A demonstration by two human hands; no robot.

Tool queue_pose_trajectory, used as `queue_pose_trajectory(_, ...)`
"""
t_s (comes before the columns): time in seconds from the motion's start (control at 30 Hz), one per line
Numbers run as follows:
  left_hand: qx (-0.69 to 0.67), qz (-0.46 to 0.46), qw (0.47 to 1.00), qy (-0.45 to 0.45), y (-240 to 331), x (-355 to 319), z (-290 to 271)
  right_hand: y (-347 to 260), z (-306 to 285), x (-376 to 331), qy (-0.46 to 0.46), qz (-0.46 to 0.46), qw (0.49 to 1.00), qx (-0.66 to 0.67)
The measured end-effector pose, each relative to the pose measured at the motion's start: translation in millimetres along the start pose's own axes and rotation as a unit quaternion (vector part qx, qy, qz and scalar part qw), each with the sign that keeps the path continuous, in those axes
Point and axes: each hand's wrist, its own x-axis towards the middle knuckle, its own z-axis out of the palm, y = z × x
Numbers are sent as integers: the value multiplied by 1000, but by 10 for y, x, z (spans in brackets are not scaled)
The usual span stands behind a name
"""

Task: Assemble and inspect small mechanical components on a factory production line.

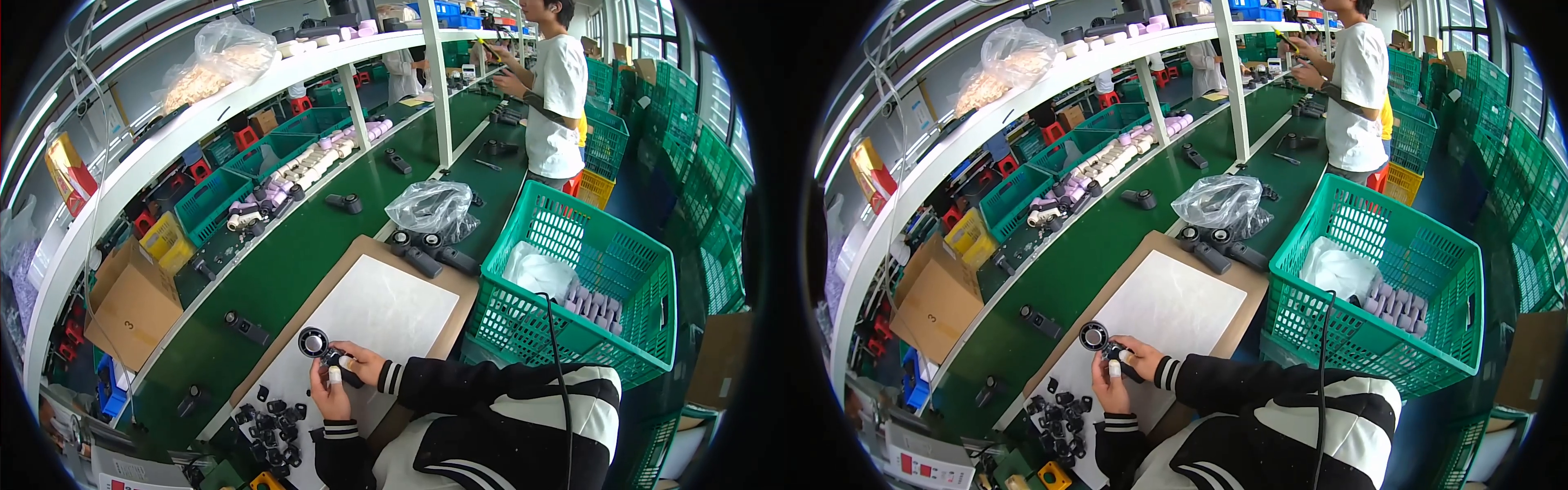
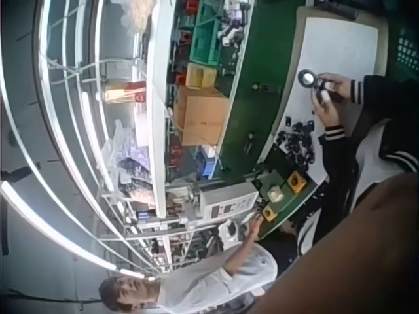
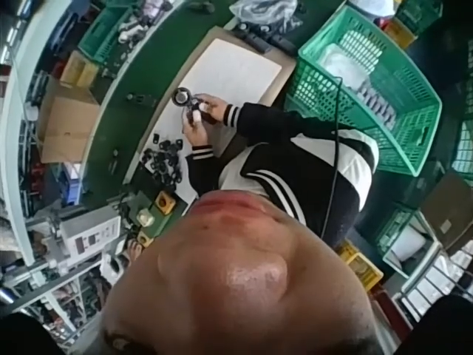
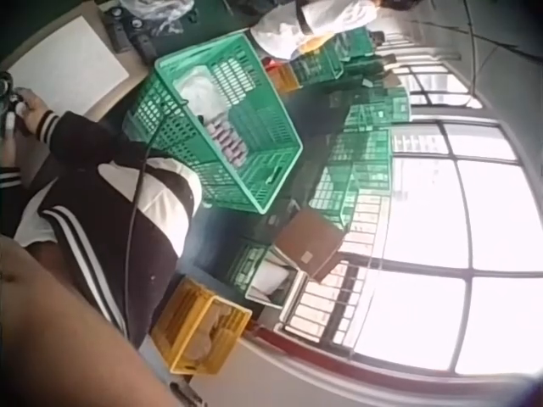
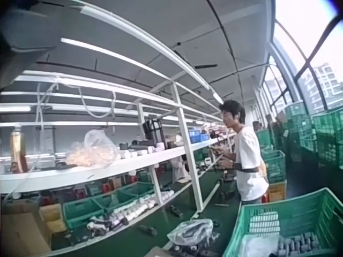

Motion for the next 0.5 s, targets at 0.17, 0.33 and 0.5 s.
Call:
queue_pose_trajectory(0.17,33,65,997,4,80,-31,47,68,-29,18,-46,51,983,168)
queue_pose_trajectory(0.33,103,118,988,13,161,-39,126,53,-33,-22,-16,59,981,185)
queue_pose_trajectory(0.5,-15,26,1000,8,114,30,147,44,27,-72,-11,68,970,233)
